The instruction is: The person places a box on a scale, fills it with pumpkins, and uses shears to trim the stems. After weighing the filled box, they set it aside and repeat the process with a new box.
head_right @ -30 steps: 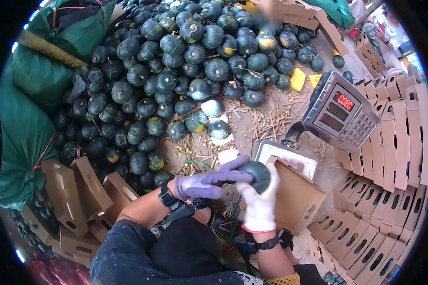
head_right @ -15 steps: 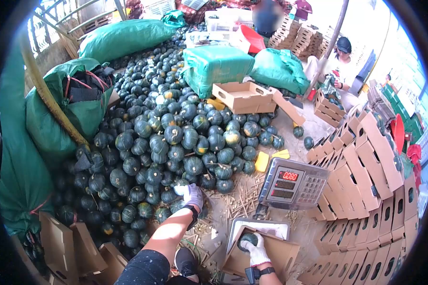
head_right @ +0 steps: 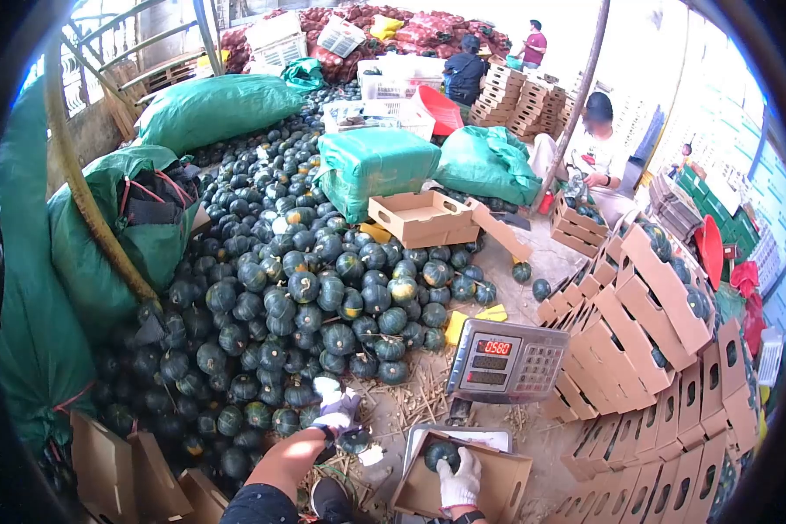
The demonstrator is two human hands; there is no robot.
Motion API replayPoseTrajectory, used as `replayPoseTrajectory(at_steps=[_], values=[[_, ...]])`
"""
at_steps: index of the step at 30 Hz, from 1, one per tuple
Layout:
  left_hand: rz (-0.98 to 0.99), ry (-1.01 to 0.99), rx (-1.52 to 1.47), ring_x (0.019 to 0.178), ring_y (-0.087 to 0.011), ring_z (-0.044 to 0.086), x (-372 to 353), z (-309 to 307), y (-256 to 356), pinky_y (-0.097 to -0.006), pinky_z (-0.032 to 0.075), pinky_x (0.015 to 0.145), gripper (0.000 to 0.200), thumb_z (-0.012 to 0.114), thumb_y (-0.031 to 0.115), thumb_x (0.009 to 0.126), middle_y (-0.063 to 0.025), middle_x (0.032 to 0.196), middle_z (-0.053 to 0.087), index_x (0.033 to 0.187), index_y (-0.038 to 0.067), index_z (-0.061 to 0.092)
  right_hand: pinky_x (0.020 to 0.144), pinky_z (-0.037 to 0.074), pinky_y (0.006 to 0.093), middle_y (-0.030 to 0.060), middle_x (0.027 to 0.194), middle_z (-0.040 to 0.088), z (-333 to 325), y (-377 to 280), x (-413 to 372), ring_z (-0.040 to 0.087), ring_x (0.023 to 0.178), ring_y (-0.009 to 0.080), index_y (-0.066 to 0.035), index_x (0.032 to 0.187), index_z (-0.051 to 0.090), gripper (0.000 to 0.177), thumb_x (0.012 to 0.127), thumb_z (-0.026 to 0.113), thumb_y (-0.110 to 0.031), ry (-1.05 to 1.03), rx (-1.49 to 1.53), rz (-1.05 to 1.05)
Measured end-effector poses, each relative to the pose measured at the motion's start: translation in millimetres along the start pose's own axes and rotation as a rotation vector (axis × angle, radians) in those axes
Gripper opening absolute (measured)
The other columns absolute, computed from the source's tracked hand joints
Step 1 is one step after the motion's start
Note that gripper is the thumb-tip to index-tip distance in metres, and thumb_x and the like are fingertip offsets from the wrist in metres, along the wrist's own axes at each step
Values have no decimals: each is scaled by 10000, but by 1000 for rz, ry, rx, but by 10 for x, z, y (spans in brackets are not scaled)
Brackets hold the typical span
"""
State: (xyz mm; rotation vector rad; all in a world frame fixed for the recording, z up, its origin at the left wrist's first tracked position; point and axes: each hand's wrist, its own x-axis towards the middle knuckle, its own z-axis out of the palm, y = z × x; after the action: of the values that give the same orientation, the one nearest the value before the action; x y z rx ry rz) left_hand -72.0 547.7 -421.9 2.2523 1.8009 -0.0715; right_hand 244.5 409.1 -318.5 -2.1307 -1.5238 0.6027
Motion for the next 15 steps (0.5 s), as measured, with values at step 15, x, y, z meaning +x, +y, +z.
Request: replayPoseTrajectory(at_steps=[15], values=[[39,-272,-1347,989,-256,632,-1102,-949,551,-379,499,860,645,575,389,967,-145,1082,632,1480,94,318,1002,471,421,148,1352,492,-185,-1026,-529,522,1225,294,-92,1414,418,681,842,757,-244,-280,597,9]])
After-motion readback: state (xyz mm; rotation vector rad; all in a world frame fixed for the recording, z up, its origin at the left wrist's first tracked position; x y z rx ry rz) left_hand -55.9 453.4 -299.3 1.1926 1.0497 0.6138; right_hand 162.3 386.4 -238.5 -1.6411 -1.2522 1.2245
